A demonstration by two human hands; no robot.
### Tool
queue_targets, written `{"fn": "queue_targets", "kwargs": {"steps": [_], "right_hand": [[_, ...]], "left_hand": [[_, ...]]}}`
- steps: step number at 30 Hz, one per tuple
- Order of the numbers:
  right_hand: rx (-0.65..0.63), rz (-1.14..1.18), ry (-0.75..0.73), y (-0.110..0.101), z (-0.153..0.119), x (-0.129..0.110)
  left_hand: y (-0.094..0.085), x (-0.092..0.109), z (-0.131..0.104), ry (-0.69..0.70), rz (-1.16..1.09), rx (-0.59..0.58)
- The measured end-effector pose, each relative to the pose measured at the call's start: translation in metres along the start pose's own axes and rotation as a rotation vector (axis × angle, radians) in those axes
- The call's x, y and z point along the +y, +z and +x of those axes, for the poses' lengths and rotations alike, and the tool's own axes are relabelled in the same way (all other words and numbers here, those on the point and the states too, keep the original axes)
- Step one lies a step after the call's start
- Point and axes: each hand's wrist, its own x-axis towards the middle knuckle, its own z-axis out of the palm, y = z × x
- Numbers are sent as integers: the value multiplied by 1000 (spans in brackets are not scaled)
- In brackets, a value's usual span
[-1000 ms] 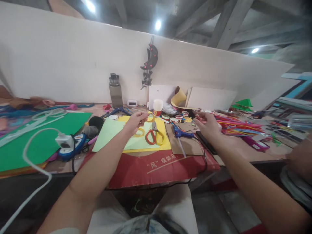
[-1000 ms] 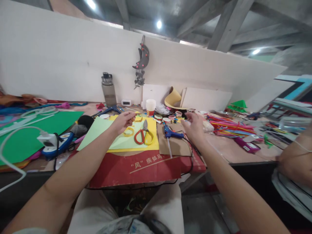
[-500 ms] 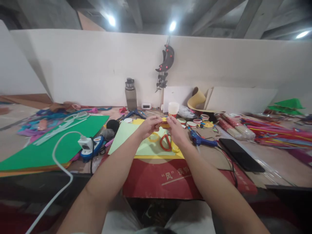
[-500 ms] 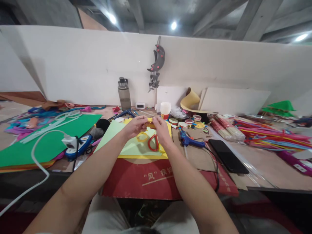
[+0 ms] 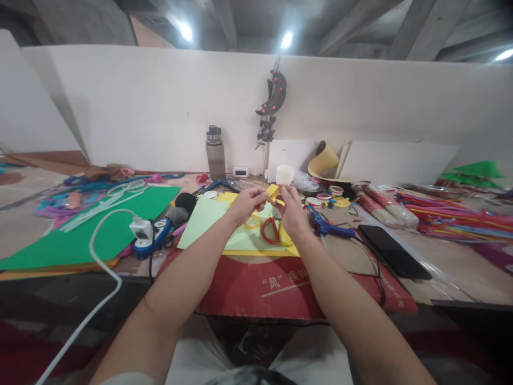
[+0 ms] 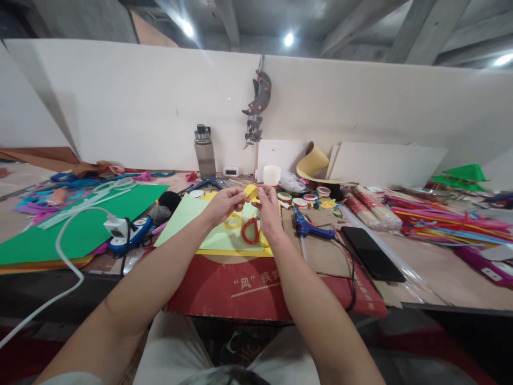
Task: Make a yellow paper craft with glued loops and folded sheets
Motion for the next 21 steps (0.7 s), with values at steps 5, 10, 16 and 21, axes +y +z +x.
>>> {"fn": "queue_targets", "kwargs": {"steps": [5,10,16,21], "right_hand": [[76,-40,-25,-3,2,4],[131,-182,-115,-3,-2,1],[91,-217,-133,0,-6,-3],[79,-278,-138,-1,-5,0]], "left_hand": [[-3,-5,3,80,40,-37],[-3,-5,1,141,131,-53],[1,0,-4,173,235,41],[-1,1,-2,229,256,101]]}}
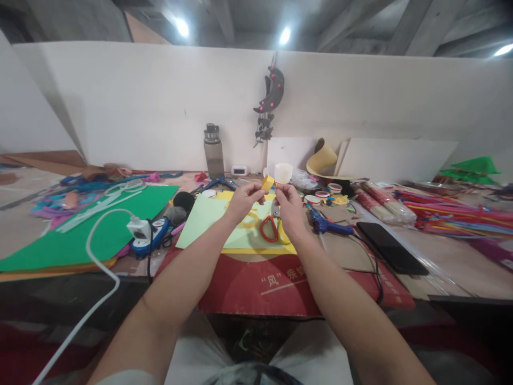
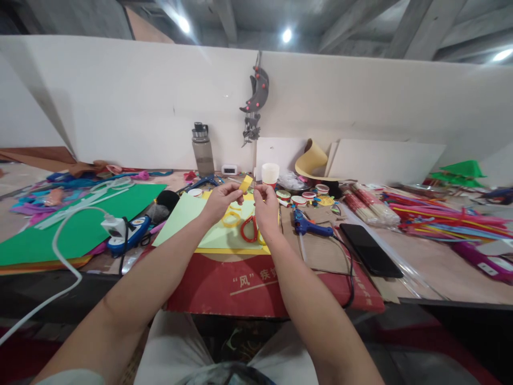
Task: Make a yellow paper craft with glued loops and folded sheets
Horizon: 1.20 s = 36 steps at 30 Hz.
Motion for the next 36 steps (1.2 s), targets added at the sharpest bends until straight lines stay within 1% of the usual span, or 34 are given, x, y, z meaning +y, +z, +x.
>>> {"fn": "queue_targets", "kwargs": {"steps": [4,6,8,10,11,14,15,16,17,19,20,22,23,25,27,29,32,34,36], "right_hand": [[26,-97,-43,0,1,-8],[-13,-176,-75,-4,4,-17],[-72,-293,-133,-17,7,-28],[-108,-464,-207,-39,9,-37],[-102,-570,-250,-54,10,-40],[-116,-938,-305,-106,10,-40],[-138,-1068,-292,-123,9,-38],[-167,-1191,-250,-138,7,-36],[-223,-1302,-194,-151,4,-32],[-345,-1484,-71,-166,-2,-25],[-415,-1554,-17,-169,-5,-21],[-535,-1640,49,-168,-9,-15],[-577,-1660,59,-166,-10,-12],[-608,-1671,55,-160,-10,-8],[-584,-1670,29,-157,-9,-6],[-526,-1659,-39,-158,-9,-4],[-350,-1588,-189,-161,-8,-3],[-211,-1455,-261,-158,-5,-3],[-93,-1239,-301,-147,-2,-7]], "left_hand": [[-2,-3,3,-40,18,22],[-3,-4,3,-55,4,27],[-4,-5,4,-54,-12,35],[-6,-6,5,-52,-19,50],[-6,-6,5,-53,-21,60],[-7,-6,6,-47,-29,84],[-8,-5,6,-42,-30,92],[-8,-5,6,-41,-26,100],[-8,-4,6,-43,-17,104],[-8,-4,5,-57,10,109],[-8,-4,5,-63,22,106],[-8,-6,5,-65,28,92],[-8,-7,5,-64,23,81],[-8,-8,6,-63,14,59],[-9,-10,6,-63,9,52],[-11,-10,6,-56,0,55],[-14,-13,8,-46,-22,69],[-16,-15,9,-50,-23,86],[-17,-18,10,-63,-17,97]]}}
